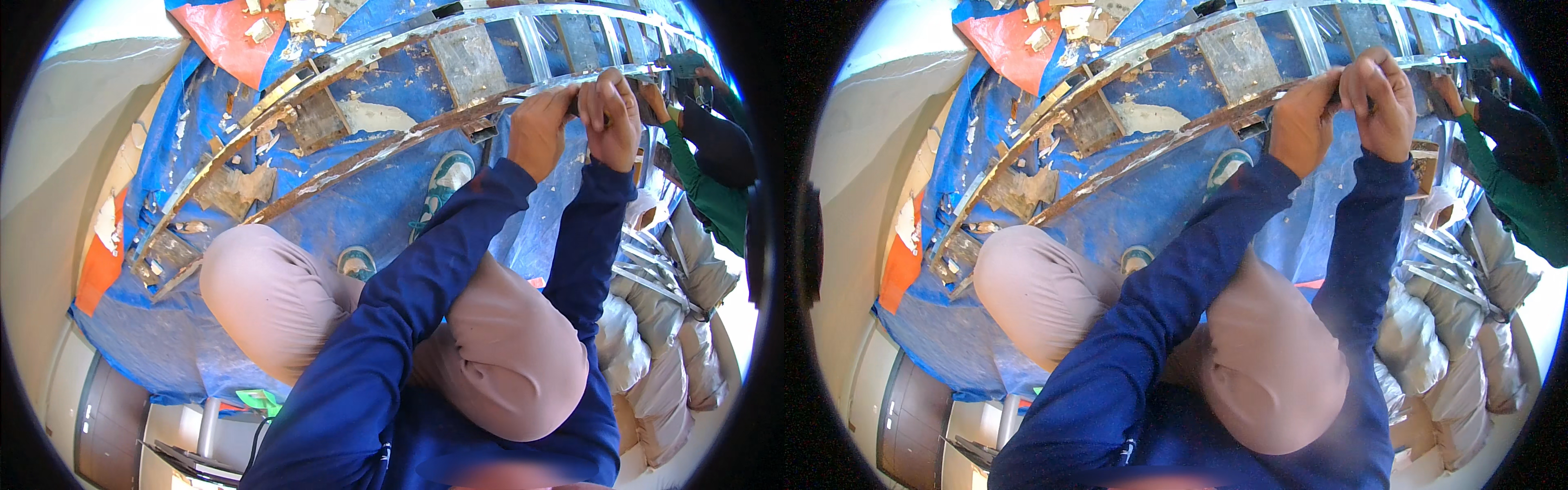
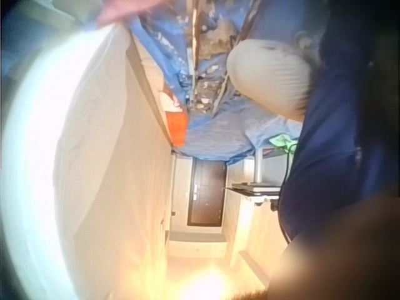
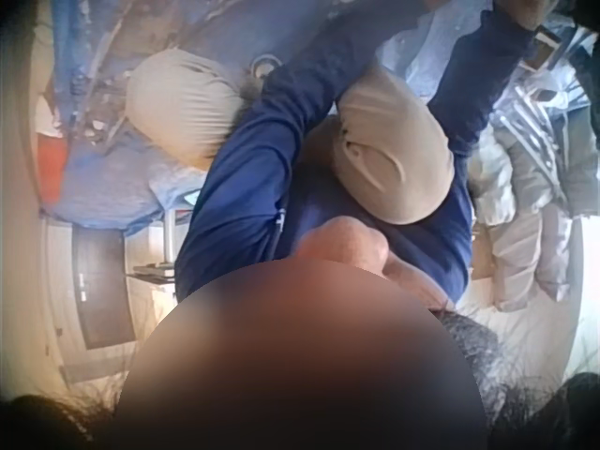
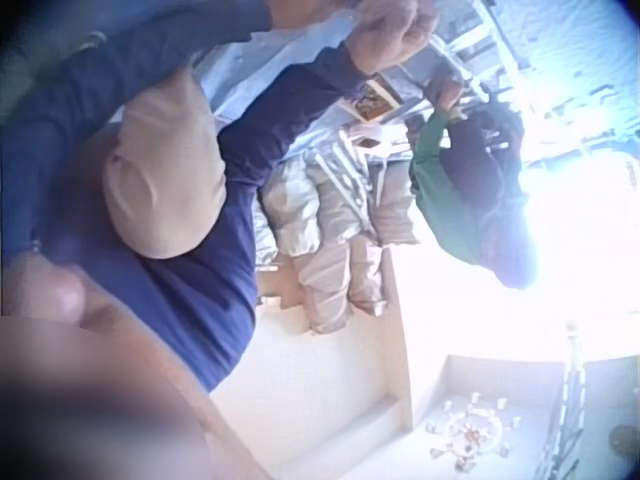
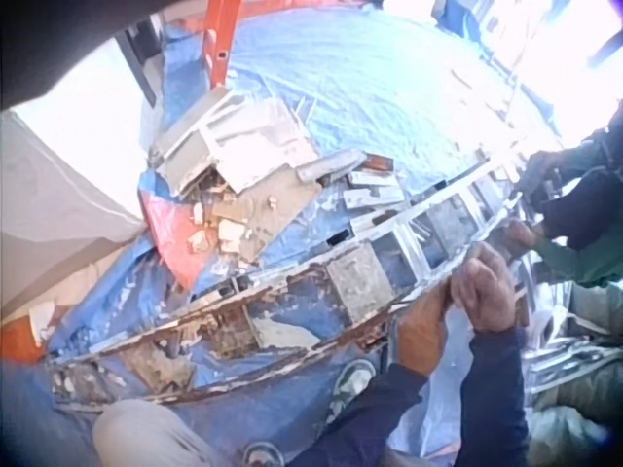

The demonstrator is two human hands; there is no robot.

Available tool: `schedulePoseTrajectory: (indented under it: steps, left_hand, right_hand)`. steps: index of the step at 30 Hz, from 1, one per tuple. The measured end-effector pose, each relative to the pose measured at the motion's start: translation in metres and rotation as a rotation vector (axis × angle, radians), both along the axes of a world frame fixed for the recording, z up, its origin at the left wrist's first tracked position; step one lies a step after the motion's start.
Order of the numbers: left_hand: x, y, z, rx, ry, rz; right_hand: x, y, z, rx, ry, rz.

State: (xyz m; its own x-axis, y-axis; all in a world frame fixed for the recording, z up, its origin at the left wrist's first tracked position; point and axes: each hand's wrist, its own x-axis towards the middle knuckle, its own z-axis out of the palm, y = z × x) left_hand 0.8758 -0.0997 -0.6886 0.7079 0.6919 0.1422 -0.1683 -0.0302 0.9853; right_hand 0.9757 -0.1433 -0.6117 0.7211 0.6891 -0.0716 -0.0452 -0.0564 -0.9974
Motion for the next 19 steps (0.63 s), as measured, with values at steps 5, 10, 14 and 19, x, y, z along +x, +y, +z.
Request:
schedulePoseTrajectory:
  steps: [5, 10, 14, 19]
  left_hand:
    - [0.006, 0.004, 0.002, 0.205, 0.162, 0.001]
    - [0.01, -0.002, 0.005, 0.299, 0.12, 0.069]
    - [0.01, -0.014, 0.005, 0.164, 0.017, -0.004]
    - [0.004, -0.014, -0.019, 0.206, 0.1, -0.186]
  right_hand:
    - [-0.039, -0.005, 0.038, -1.044, -0.582, -0.28]
    - [-0.022, -0.01, 0.062, -1.003, -0.71, 0.234]
    - [0.009, -0.019, 0.076, -0.899, -0.805, 0.582]
    - [0.01, -0.028, 0.082, -0.985, -0.849, 0.65]
